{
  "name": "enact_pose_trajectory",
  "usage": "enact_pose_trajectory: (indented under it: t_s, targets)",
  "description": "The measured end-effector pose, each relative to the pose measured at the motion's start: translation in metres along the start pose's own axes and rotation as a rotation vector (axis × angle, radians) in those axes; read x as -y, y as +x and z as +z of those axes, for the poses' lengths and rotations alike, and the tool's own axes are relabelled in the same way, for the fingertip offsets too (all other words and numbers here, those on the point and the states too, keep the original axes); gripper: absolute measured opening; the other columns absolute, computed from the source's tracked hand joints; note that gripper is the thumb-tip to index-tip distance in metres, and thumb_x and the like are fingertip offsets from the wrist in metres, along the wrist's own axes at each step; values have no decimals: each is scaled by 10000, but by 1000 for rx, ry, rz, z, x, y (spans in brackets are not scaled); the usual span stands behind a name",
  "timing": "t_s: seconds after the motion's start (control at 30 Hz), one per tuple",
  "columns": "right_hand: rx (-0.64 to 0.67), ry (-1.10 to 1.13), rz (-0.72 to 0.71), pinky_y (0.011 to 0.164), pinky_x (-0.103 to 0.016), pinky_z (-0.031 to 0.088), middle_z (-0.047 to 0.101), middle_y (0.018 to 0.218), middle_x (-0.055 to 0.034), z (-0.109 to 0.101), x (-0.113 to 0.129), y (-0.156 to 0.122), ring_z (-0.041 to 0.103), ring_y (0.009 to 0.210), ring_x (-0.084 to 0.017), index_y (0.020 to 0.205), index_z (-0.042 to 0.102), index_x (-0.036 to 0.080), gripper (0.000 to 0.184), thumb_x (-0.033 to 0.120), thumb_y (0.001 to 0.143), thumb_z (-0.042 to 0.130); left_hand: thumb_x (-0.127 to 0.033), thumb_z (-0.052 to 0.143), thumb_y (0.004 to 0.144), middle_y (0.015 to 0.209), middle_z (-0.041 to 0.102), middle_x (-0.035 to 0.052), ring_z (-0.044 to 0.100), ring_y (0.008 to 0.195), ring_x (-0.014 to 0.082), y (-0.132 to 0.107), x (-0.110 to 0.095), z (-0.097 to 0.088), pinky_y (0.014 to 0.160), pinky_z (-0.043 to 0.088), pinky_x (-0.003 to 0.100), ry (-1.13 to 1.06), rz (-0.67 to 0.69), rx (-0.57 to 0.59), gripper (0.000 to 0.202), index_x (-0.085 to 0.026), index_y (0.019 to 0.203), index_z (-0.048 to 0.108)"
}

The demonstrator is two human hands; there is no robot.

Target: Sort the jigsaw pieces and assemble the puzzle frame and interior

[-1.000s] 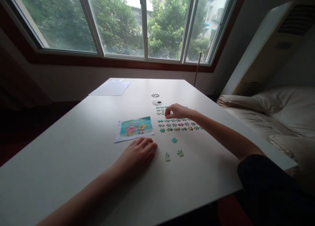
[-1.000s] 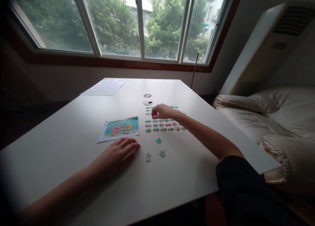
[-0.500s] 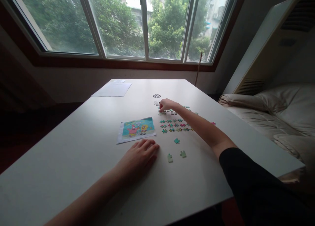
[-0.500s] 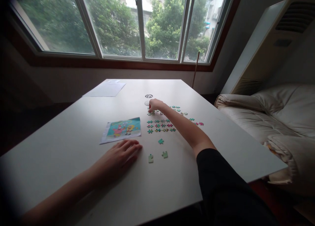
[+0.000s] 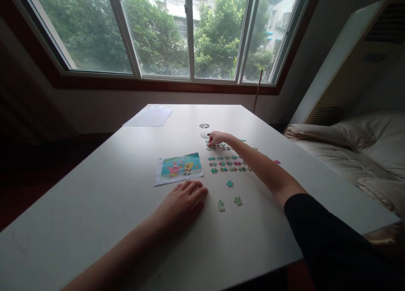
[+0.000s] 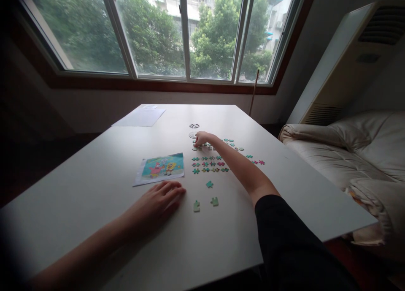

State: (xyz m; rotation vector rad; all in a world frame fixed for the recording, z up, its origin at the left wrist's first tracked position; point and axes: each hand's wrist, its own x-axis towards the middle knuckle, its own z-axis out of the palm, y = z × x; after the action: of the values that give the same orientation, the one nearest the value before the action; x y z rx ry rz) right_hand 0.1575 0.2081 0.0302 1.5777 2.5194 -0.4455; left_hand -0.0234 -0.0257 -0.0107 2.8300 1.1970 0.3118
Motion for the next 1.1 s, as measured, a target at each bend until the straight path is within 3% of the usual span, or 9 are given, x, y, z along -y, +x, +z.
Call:
enact_pose_trajectory:
  t_s: [0.2, 0.33, 0.5, 0.83, 1.0, 1.1]
  targets:
    - [1, 11, 13, 637, -200, 433, 689, 990, -89, 0, -2, 2, 614, 805, -165, 1000, 682, 117, 359, 310, 698, 677, -305, 465, 883, 1326, 437, 144, 448, 1160, 321, -2, 7, 1, 920, 405, 490, 152, -216, -67, 367, -182, 1228, 483]
    - [9, 16, 9, 640, -206, 438, 693, 966, -95, 1, -1, 3, 615, 779, -162, 971, 690, 113, 349, 298, 675, 693, -352, 418, 897, 1379, 385, 169, 394, 1226, 328, -4, 12, 3, 963, 369, 477, 157, -329, -8, 446, -134, 1285, 447]
    - [-21, 36, 0, 630, -206, 437, 695, 934, -101, 3, -1, 1, 616, 762, -163, 955, 693, 103, 329, 286, 680, 686, -379, 337, 920, 1400, 374, 157, 341, 1274, 316, -5, 11, 3, 996, 313, 500, 148, -347, 74, 483, -123, 1324, 404]
    - [-130, 140, -34, 614, -202, 430, 681, 949, -102, 3, 0, -4, 611, 788, -163, 965, 679, 95, 307, 200, 677, 683, -398, 316, 922, 1412, 362, 143, 334, 1280, 313, -4, 9, 2, 997, 313, 500, 163, -354, 95, 501, -132, 1339, 395]
    - [-163, 236, -172, 630, -195, 433, 677, 917, -71, 7, 6, -33, 601, 776, -126, 946, 672, 131, 224, 221, 746, 625, -399, 328, 920, 1414, 363, 138, 335, 1279, 314, -5, 9, 2, 997, 319, 501, 168, -356, 88, 497, -141, 1339, 398]
    - [-90, 337, -271, 590, -176, 436, 680, 851, -46, 20, 15, -65, 594, 704, -92, 954, 652, 149, 228, 276, 768, 615, -395, 330, 919, 1404, 376, 144, 346, 1272, 319, -5, 10, 4, 993, 322, 505, 163, -347, 69, 491, -137, 1328, 410]
